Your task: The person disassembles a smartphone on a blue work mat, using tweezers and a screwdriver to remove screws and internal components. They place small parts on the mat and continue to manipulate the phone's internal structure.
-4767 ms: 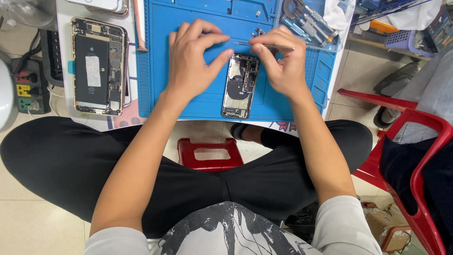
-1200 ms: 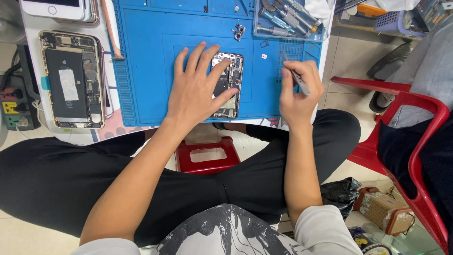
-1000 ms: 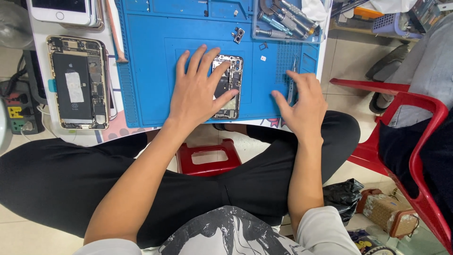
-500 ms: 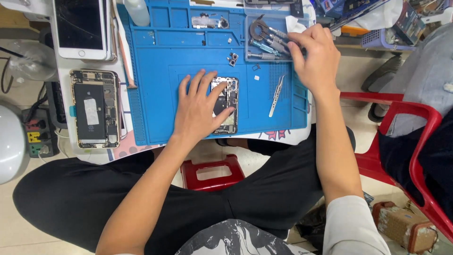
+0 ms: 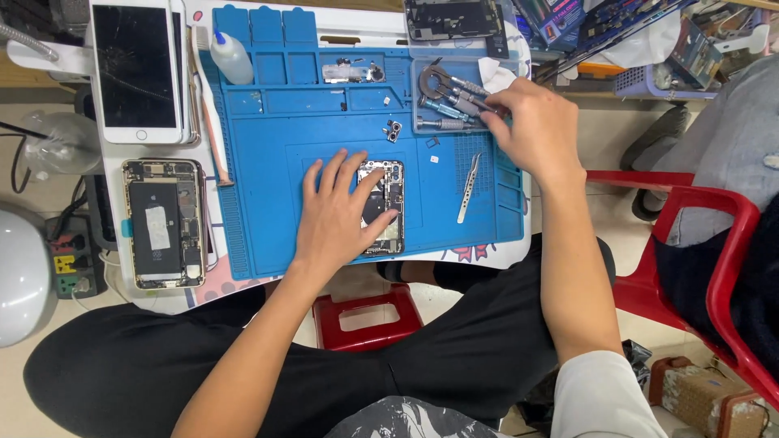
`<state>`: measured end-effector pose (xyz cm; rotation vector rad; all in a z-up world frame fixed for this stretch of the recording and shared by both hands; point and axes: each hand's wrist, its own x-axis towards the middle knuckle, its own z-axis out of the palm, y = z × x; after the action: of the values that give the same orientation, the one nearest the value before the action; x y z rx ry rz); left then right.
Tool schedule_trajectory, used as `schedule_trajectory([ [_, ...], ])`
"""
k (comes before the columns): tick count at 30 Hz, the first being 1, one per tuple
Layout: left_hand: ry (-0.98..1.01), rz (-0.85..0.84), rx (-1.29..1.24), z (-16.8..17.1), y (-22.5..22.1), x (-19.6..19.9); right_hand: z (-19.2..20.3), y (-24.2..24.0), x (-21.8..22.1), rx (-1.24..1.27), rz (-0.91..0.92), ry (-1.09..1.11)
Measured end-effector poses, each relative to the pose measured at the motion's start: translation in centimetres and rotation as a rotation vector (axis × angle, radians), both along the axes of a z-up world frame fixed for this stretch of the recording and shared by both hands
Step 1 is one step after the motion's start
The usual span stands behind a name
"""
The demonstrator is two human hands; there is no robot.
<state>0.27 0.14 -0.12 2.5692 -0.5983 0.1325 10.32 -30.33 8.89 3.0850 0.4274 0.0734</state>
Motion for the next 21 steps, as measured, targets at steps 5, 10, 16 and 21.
schedule_trajectory([
  [5, -0.004, 0.005, -0.008, 0.0, -0.1, -0.1, 0.5, -0.1, -0.5, 0.055, -0.078, 0.081],
  [10, -0.004, 0.007, -0.021, 0.0, -0.2, -0.2, 1.2, -0.3, -0.4, 0.084, -0.098, 0.127],
  [16, -0.036, 0.009, 0.064, 1.1, -0.1, -0.3, -1.3, -1.4, -0.4, 0.114, -0.109, 0.209],
  [21, -0.055, 0.011, 0.046, 1.3, -0.1, -0.2, -3.0, -3.1, 0.5, 0.165, -0.079, -0.05],
])
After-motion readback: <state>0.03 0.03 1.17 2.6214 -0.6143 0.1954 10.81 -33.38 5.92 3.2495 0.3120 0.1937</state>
